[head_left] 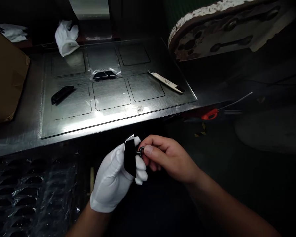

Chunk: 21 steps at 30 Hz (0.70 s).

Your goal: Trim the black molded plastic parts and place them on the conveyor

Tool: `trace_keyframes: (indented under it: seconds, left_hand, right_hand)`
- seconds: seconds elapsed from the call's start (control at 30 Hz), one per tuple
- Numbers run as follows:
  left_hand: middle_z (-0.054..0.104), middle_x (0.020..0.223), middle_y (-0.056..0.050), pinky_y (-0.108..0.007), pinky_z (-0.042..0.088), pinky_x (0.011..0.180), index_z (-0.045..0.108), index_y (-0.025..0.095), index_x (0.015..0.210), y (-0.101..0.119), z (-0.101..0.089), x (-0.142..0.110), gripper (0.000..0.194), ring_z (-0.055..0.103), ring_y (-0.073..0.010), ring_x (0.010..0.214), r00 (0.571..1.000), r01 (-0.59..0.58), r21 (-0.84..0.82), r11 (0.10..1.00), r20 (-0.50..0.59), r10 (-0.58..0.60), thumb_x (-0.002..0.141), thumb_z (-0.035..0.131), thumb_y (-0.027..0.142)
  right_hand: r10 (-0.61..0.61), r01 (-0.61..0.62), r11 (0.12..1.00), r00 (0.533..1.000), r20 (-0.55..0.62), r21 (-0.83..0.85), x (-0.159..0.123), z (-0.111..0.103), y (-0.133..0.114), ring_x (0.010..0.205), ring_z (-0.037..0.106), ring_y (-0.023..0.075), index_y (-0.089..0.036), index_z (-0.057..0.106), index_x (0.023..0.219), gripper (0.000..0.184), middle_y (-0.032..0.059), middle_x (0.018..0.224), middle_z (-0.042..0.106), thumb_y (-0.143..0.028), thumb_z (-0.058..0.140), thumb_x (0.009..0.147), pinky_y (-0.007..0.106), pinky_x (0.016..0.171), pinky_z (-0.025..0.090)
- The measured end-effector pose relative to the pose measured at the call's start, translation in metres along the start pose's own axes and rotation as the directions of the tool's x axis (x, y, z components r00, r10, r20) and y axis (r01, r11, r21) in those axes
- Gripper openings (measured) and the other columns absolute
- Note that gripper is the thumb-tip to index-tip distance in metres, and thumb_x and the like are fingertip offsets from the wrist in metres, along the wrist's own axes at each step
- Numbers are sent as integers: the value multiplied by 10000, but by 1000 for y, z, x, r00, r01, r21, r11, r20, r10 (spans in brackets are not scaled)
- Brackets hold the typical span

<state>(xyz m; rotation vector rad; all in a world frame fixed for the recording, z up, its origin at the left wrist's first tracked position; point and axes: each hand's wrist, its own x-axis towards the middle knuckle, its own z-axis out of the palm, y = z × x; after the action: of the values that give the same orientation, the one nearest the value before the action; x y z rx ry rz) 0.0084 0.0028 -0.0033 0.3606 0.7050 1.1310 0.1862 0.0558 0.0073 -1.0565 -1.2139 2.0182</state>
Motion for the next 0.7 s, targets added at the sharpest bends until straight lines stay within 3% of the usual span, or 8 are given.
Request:
trace_keyframes:
  seconds: [0.13,0.23,0.3,0.37,0.4,0.47,0.6,0.7]
  left_hand:
    - [733,796,-54,-197,546,556,725,193,1266,-2,-3,0,400,698,-140,626,999,31,-7,1000,-32,-31,1038,553,472]
    - [742,788,-96,-216,548,532,728,143,1225,-4,-9,1,552,705,-167,604,991,126,-23,992,-53,-127,1023,494,600]
    - [749,799,-126,-232,564,548,723,110,1221,-5,-15,1,662,719,-186,623,978,176,-41,983,-103,-180,999,460,676]
    - [765,853,-136,-247,586,592,713,116,1255,-6,-21,2,630,740,-205,694,981,145,-61,987,-122,-152,984,528,654]
    - [773,889,-134,-256,595,615,710,133,1271,-5,-23,2,572,749,-215,738,988,114,-65,991,-99,-121,979,581,608]
    - [785,941,-117,-261,601,630,711,183,1289,-5,-26,3,446,762,-229,807,997,68,-67,995,-14,-70,967,667,488]
    - [790,915,-69,-248,594,617,723,246,1272,-6,-25,4,352,767,-215,797,998,50,-63,997,45,-48,945,721,377]
    - [783,887,-54,-269,597,646,746,260,1220,-9,-23,4,308,752,-200,765,1000,23,-88,996,13,-21,932,734,366]
  right_hand:
    - [28,-28,999,999,-19,15,3,1,6,537,555,54,-172,662,918,306,-14,727,673,-469,665,991,149,466,410]
    - [-115,102,984,989,-88,-143,4,-1,5,572,627,81,-200,677,1016,205,3,795,725,-403,649,1012,180,502,493]
    - [-366,319,863,929,-49,-391,4,-6,2,749,722,140,-219,694,1113,137,40,934,768,-295,672,1000,251,662,600]
    - [-550,519,636,824,136,-572,7,-13,-1,967,738,190,-224,701,1184,204,75,1084,765,-192,671,985,314,843,623]
    - [-573,581,545,784,237,-604,8,-16,-3,1036,724,200,-223,699,1206,234,84,1136,753,-160,656,985,325,891,617]
    - [-547,641,475,752,368,-603,11,-22,-5,1071,708,193,-213,683,1243,268,95,1181,733,-128,619,998,316,913,611]
    - [-512,641,515,762,396,-568,11,-24,-6,1096,695,183,-190,678,1251,277,101,1197,725,-108,618,993,305,947,596]
    - [-381,443,752,897,226,-488,8,-19,-5,1006,712,169,-217,643,1308,340,72,1164,730,-199,688,971,287,872,609]
